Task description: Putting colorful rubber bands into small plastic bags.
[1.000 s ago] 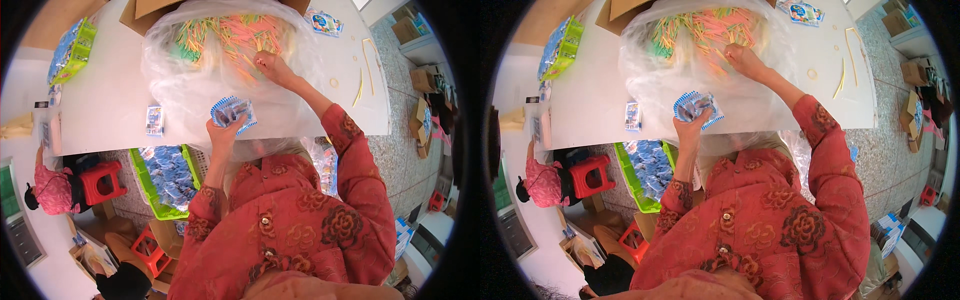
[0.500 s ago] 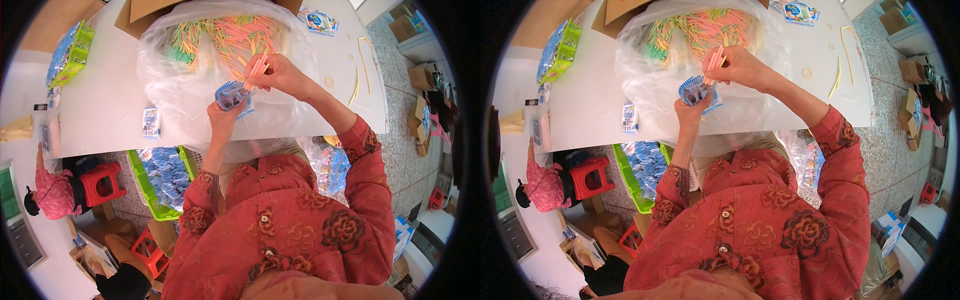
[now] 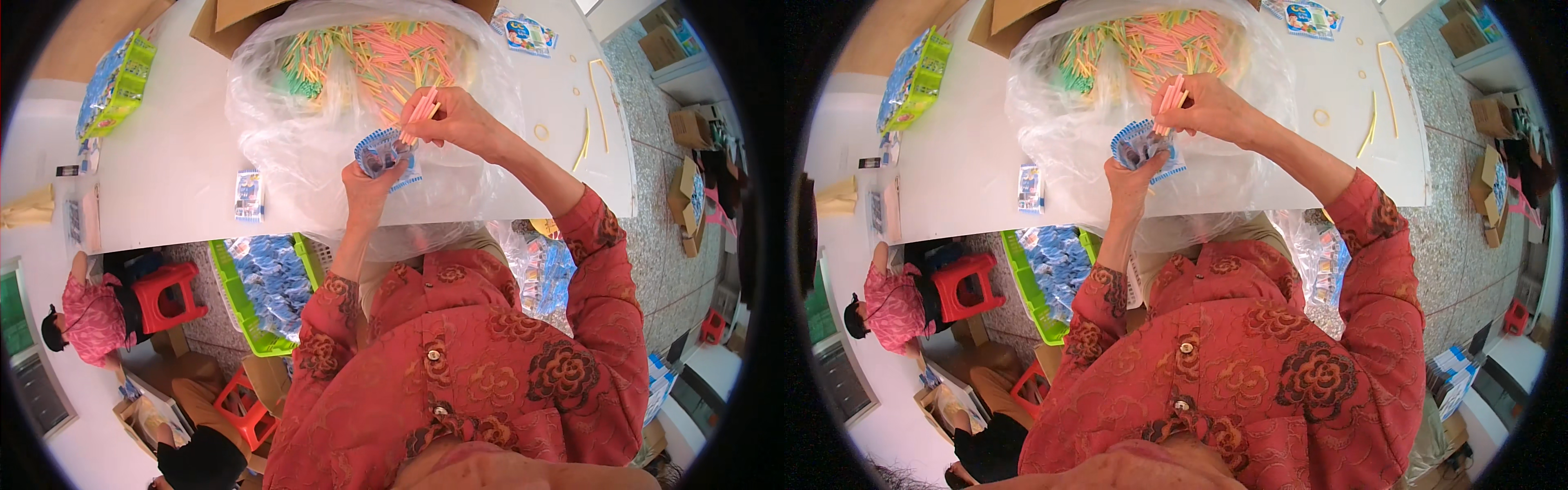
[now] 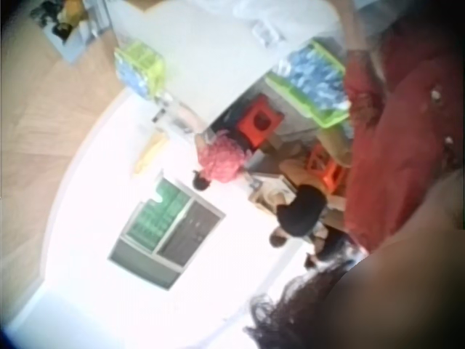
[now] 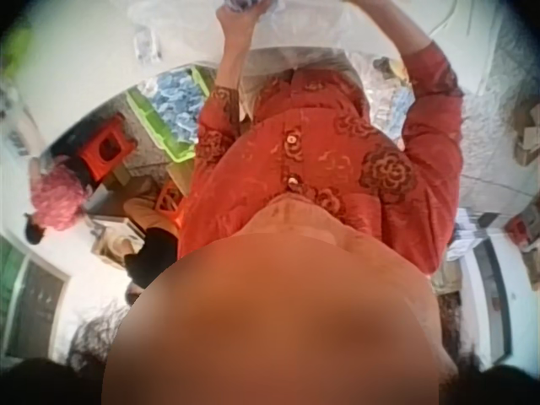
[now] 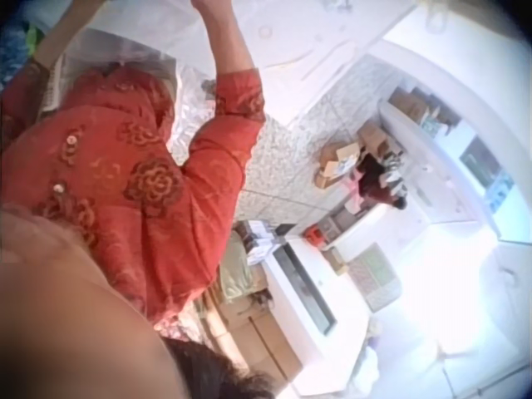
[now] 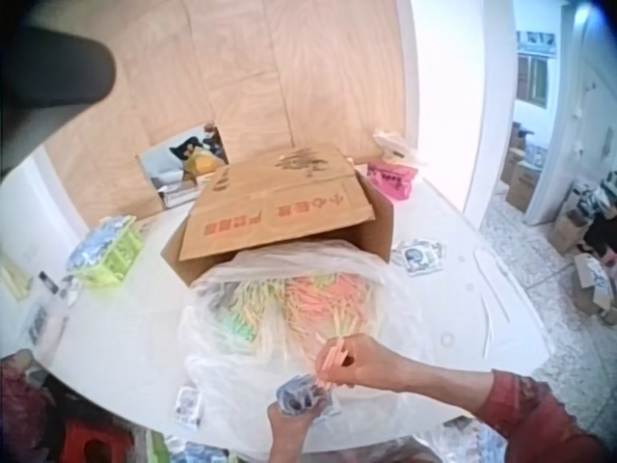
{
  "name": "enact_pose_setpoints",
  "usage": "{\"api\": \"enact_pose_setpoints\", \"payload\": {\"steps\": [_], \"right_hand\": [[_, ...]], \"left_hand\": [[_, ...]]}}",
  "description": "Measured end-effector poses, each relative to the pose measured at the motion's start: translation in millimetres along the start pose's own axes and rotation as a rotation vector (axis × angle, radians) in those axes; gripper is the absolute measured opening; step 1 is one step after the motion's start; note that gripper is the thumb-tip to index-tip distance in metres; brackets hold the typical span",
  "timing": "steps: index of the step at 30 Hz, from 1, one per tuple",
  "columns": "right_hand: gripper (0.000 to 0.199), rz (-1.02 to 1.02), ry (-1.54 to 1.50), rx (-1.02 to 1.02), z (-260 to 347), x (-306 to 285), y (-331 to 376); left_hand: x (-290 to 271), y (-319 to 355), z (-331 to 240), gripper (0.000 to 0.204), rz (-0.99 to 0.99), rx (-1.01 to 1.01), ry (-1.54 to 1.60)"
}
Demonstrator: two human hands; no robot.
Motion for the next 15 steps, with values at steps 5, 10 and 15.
{"api": "enact_pose_setpoints", "payload": {"steps": [5,10,15], "right_hand": [[0.013,-0.012,0.158,-0.018,4.3,4.2,0.5],[0.017,-0.062,0.244,-0.181,11.0,5.8,-0.4],[0.023,-0.025,0.354,-0.123,12.3,12.3,0.5]], "left_hand": [[3.3,-1.7,-3.5,0.021,0.037,0.025,0.036],[5.3,-3.5,-2.1,0.021,0.038,0.001,0.066],[2.7,-1.2,-1.7,0.021,0.027,-0.015,0.103]]}}
Point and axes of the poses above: each hand's wrist, its own y-axis away from the middle knuckle, its own x-axis out of the palm, z = x × y, the point moved 8 cm from there along -y, towards the middle knuckle, and after that the axes turned 5 degrees about y, right-handed, at the moved point
